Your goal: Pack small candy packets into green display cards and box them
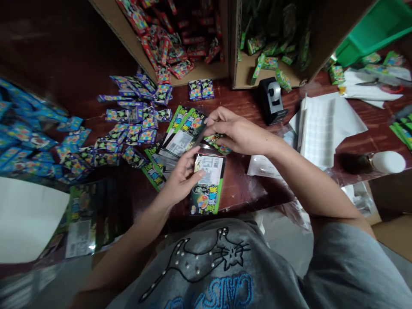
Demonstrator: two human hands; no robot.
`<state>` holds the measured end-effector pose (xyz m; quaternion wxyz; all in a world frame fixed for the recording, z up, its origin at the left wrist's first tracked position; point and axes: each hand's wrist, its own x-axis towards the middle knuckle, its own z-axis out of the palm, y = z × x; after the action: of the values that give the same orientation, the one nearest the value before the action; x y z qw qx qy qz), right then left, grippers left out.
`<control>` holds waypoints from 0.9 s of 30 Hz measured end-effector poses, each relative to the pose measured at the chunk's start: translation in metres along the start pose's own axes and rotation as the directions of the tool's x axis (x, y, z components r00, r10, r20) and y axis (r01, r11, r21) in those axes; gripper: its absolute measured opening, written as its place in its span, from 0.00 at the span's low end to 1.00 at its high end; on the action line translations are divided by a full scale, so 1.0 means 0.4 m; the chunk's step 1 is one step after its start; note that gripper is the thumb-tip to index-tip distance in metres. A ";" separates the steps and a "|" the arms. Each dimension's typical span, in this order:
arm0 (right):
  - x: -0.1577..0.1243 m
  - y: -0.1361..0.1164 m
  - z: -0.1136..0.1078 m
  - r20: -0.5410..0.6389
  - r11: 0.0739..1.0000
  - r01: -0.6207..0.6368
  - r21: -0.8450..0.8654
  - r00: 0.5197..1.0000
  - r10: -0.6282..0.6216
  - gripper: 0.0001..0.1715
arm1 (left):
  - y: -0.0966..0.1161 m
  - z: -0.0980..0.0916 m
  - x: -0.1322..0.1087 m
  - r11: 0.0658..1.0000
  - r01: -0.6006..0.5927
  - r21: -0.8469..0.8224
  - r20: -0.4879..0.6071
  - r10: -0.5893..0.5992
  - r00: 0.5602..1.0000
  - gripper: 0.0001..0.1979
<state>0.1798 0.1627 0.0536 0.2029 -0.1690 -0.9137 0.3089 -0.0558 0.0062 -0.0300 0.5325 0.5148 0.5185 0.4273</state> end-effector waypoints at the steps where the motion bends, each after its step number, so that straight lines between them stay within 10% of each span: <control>1: 0.004 0.003 0.002 0.010 1.000 0.003 0.021 1.000 -0.003 0.16 | 0.000 0.004 0.003 1.000 -0.005 -0.010 0.002 0.005 1.000 0.31; 6: 0.019 0.013 0.049 -0.051 0.951 -0.137 0.278 0.986 0.157 0.23 | -0.017 -0.006 0.004 0.999 0.034 -0.003 -0.042 -0.034 0.999 0.11; 12: 0.040 0.017 0.125 -0.089 0.781 -0.191 0.594 0.950 0.300 0.23 | -0.001 -0.034 -0.004 1.000 0.010 0.016 -0.022 -0.010 1.000 0.18; 19: 0.043 0.017 0.082 0.097 0.930 -0.106 0.353 0.992 0.076 0.16 | 0.031 -0.054 0.001 0.999 -0.043 -0.015 0.066 0.044 0.997 0.12; 27: 0.069 -0.007 0.073 0.356 0.971 0.021 0.240 0.928 -0.108 0.12 | 0.011 -0.011 0.000 0.979 0.050 -0.196 0.007 -0.050 0.999 0.24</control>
<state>0.1419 0.1580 0.0417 0.0570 -0.0533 -0.8982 0.4325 -0.0600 0.0070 -0.0253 0.5915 0.4471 0.4862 0.4624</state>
